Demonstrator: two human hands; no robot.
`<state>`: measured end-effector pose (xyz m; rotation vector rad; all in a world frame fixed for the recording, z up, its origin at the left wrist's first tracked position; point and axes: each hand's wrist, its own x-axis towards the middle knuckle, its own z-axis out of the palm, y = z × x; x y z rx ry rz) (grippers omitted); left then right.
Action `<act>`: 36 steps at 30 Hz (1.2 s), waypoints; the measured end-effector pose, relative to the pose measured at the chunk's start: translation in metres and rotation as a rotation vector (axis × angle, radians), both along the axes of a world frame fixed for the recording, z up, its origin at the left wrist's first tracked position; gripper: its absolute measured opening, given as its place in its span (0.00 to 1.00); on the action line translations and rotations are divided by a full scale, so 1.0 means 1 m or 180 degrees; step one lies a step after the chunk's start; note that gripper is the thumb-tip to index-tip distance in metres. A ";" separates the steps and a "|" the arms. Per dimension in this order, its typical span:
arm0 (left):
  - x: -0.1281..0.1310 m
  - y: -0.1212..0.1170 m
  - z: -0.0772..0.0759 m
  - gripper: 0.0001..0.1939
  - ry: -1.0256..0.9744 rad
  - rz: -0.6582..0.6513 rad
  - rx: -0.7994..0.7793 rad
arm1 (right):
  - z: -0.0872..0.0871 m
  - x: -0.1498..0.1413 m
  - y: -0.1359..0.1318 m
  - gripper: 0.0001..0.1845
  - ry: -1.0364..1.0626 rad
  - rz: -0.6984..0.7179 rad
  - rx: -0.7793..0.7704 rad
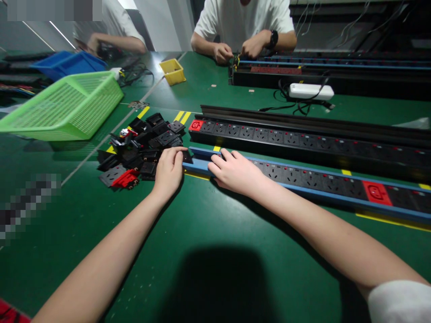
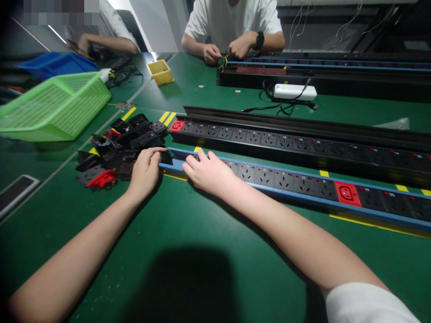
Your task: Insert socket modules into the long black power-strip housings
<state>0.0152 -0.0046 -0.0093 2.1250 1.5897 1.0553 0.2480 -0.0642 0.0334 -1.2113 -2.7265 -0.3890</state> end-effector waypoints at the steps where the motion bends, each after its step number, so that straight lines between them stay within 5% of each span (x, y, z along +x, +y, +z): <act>1: 0.000 0.000 0.000 0.18 0.0002 0.0037 -0.0006 | 0.000 0.000 0.000 0.10 0.0000 0.0004 0.0001; 15: 0.002 -0.001 0.002 0.08 -0.0495 0.0261 -0.0116 | 0.002 0.000 0.002 0.11 -0.0101 0.0036 -0.0051; 30: -0.001 0.004 -0.008 0.18 -0.1459 0.0081 -0.0069 | 0.003 -0.001 0.001 0.11 -0.0314 0.0076 0.0024; 36: -0.006 0.011 -0.013 0.14 -0.1831 0.0189 0.0110 | 0.001 -0.001 0.001 0.11 -0.0364 0.0071 0.0128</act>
